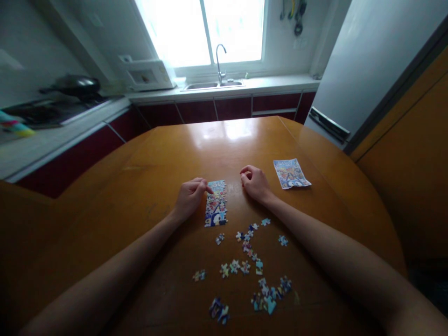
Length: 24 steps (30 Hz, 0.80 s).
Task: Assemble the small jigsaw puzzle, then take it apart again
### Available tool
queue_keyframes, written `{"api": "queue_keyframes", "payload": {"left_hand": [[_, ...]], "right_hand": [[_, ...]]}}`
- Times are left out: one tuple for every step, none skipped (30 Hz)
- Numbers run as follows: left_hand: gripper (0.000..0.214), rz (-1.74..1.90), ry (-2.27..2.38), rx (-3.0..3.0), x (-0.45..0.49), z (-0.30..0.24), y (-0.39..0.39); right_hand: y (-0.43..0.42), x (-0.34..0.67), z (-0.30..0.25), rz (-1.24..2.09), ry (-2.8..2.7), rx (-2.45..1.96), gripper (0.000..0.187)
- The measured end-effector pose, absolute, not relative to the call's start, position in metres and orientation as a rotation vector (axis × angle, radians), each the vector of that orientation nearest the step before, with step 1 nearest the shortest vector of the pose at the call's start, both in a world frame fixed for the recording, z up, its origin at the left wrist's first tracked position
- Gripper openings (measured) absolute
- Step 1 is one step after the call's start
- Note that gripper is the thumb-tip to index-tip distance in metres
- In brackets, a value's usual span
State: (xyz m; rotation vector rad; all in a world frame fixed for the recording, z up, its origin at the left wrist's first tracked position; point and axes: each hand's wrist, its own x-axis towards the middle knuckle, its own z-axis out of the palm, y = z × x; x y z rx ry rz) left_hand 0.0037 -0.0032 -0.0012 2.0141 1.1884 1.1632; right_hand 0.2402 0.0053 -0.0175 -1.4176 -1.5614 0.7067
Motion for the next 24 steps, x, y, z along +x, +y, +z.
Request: {"api": "queue_keyframes", "payload": {"left_hand": [[0.046, 1.160, 1.186, 2.015, 0.0036, -0.0011, -0.0034], [0.046, 1.159, 1.185, 2.015, 0.0036, -0.0010, -0.0035], [0.046, 1.158, 1.183, 2.014, 0.0036, -0.0008, -0.0036], [0.045, 1.158, 1.181, 2.013, 0.0036, -0.0006, -0.0037], [0.045, 1.159, 1.179, 2.011, 0.0036, -0.0003, -0.0038], [0.045, 1.158, 1.178, 2.010, 0.0036, -0.0001, -0.0039], [0.045, 1.160, 1.179, 2.009, 0.0036, 0.0001, -0.0039], [0.045, 1.158, 1.180, 2.011, 0.0036, 0.0001, -0.0038], [0.046, 1.156, 1.182, 2.013, 0.0035, 0.0000, -0.0037], [0.046, 1.154, 1.183, 2.016, 0.0035, -0.0002, -0.0035], [0.046, 1.152, 1.184, 2.019, 0.0034, -0.0006, -0.0032], [0.046, 1.152, 1.186, 2.021, 0.0034, -0.0009, -0.0029], [0.046, 1.150, 1.188, 2.022, 0.0034, -0.0013, -0.0026], [0.046, 1.148, 1.190, 2.022, 0.0034, -0.0016, -0.0023], [0.046, 1.146, 1.191, 2.020, 0.0034, -0.0018, -0.0021], [0.046, 1.144, 1.189, 2.019, 0.0034, -0.0019, -0.0020], [0.047, 1.143, 1.186, 2.018, 0.0035, -0.0020, -0.0020], [0.047, 1.143, 1.184, 2.017, 0.0035, -0.0019, -0.0021], [0.047, 1.142, 1.181, 2.016, 0.0036, -0.0018, -0.0021], [0.046, 1.140, 1.182, 2.015, 0.0036, -0.0016, -0.0022], [0.046, 1.139, 1.181, 2.015, 0.0036, -0.0015, -0.0023], [0.046, 1.138, 1.181, 2.013, 0.0037, -0.0013, -0.0024], [0.045, 1.138, 1.180, 2.012, 0.0037, -0.0011, -0.0024], [0.045, 1.139, 1.180, 2.013, 0.0038, -0.0009, -0.0024]], "right_hand": [[0.0054, 0.2404, -0.0178, 0.704, -1.568, -1.427, 0.017], [0.0055, 0.2405, -0.0180, 0.700, -1.574, -1.437, 0.017], [0.0055, 0.2406, -0.0182, 0.697, -1.579, -1.446, 0.017], [0.0054, 0.2406, -0.0183, 0.695, -1.584, -1.452, 0.018], [0.0053, 0.2406, -0.0183, 0.694, -1.590, -1.457, 0.019], [0.0052, 0.2406, -0.0183, 0.690, -1.594, -1.461, 0.019], [0.0052, 0.2406, -0.0182, 0.685, -1.601, -1.463, 0.019], [0.0051, 0.2407, -0.0182, 0.677, -1.606, -1.464, 0.018], [0.0051, 0.2408, -0.0181, 0.665, -1.611, -1.466, 0.018], [0.0051, 0.2409, -0.0181, 0.652, -1.616, -1.470, 0.018], [0.0052, 0.2411, -0.0180, 0.642, -1.621, -1.474, 0.018], [0.0053, 0.2412, -0.0180, 0.635, -1.627, -1.480, 0.018], [0.0055, 0.2414, -0.0180, 0.629, -1.631, -1.488, 0.018], [0.0057, 0.2415, -0.0181, 0.624, -1.634, -1.495, 0.018], [0.0060, 0.2416, -0.0182, 0.624, -1.638, -1.500, 0.018], [0.0063, 0.2417, -0.0185, 0.624, -1.639, -1.504, 0.019], [0.0066, 0.2417, -0.0187, 0.626, -1.639, -1.506, 0.019], [0.0069, 0.2418, -0.0189, 0.630, -1.639, -1.508, 0.019], [0.0071, 0.2419, -0.0192, 0.634, -1.640, -1.509, 0.019], [0.0072, 0.2420, -0.0194, 0.639, -1.642, -1.509, 0.019], [0.0073, 0.2421, -0.0195, 0.642, -1.644, -1.509, 0.019], [0.0074, 0.2422, -0.0196, 0.642, -1.645, -1.508, 0.019], [0.0075, 0.2422, -0.0196, 0.642, -1.647, -1.504, 0.019], [0.0077, 0.2422, -0.0197, 0.641, -1.648, -1.500, 0.018]]}}
